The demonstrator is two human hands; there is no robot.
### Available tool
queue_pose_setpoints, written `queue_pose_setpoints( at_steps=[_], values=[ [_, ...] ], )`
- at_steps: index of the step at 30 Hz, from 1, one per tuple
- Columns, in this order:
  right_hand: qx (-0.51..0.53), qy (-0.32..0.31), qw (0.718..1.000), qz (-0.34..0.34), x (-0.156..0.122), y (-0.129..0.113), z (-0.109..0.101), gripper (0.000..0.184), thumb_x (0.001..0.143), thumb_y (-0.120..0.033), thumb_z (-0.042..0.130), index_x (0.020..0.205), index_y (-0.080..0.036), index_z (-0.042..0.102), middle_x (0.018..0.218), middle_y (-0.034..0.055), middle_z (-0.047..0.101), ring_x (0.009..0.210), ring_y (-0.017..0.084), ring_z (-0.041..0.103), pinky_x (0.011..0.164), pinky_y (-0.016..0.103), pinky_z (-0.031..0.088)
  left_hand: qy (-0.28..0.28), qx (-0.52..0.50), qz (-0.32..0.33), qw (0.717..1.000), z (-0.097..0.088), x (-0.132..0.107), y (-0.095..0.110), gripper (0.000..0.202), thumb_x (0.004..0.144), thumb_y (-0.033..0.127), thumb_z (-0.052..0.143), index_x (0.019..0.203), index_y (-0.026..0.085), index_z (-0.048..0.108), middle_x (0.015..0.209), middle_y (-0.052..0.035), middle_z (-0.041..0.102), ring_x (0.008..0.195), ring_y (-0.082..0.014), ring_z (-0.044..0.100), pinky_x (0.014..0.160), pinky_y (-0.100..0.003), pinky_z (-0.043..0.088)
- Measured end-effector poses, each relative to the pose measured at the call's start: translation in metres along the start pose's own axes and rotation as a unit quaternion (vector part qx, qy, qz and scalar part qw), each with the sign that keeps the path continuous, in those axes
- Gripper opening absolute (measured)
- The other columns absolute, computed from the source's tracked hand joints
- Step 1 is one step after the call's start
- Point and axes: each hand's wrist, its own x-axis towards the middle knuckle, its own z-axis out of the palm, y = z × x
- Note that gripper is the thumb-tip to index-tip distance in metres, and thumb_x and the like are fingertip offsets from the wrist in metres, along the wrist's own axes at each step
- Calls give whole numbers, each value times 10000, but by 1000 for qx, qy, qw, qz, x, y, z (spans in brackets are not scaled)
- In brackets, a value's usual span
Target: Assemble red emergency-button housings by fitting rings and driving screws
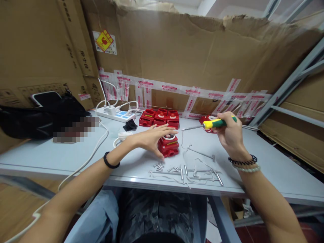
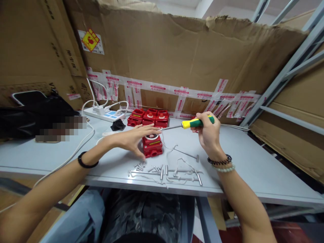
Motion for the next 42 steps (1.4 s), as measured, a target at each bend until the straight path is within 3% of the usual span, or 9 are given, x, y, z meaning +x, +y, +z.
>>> queue_pose_setpoints(
  at_steps=[4,9,11,15,19,23,42],
  values=[
    [-15,-11,1000,-3,2,3,0,181,600,-221,670,540,-200,501,465,-61,537,322,73,480,253,166,363,-7,43,-33,998,2,2,-7,857,611,428,789,1364,308,397,1336,-81,503,1231,-320,431,1024,-504,286],
    [-25,-20,999,-12,0,1,1,212,629,-237,672,537,-197,485,446,-67,535,298,74,472,251,167,366,44,90,-59,993,-5,3,-13,678,548,524,785,1105,210,559,1064,-74,562,1000,-288,498,881,-414,373],
    [-26,-17,999,-25,-2,0,2,207,630,-228,671,540,-197,488,454,-67,536,299,75,472,250,172,364,92,54,-56,993,-9,2,-13,664,561,537,776,1064,187,521,1056,-76,546,962,-263,508,831,-373,405],
    [-31,-7,996,-78,-8,0,4,186,646,-216,674,575,-199,503,495,-58,562,322,90,499,257,192,385,187,-37,-64,980,-13,2,-9,715,604,489,766,1150,195,409,1092,-76,537,892,-214,550,766,-331,444],
    [-49,-13,991,-123,-12,2,4,202,685,-230,692,619,-192,505,502,-64,552,335,95,517,287,209,442,228,-21,-109,967,-12,3,-4,699,582,523,764,1077,199,392,875,-17,557,720,-177,545,644,-300,428],
    [-58,-9,989,-136,-12,3,3,204,686,-237,707,632,-180,518,524,-61,567,354,94,540,299,203,463,262,-20,-107,959,-10,4,-3,654,575,489,768,1031,209,390,760,27,522,620,-134,496,570,-262,380],
    [-92,-16,980,-178,-18,3,5,218,717,-280,713,640,-190,529,548,-42,596,362,102,553,292,204,419,246,-13,-92,965,-10,5,-1,667,569,497,776,1020,206,381,823,4,550,640,-142,516,572,-266,400]
  ],
)
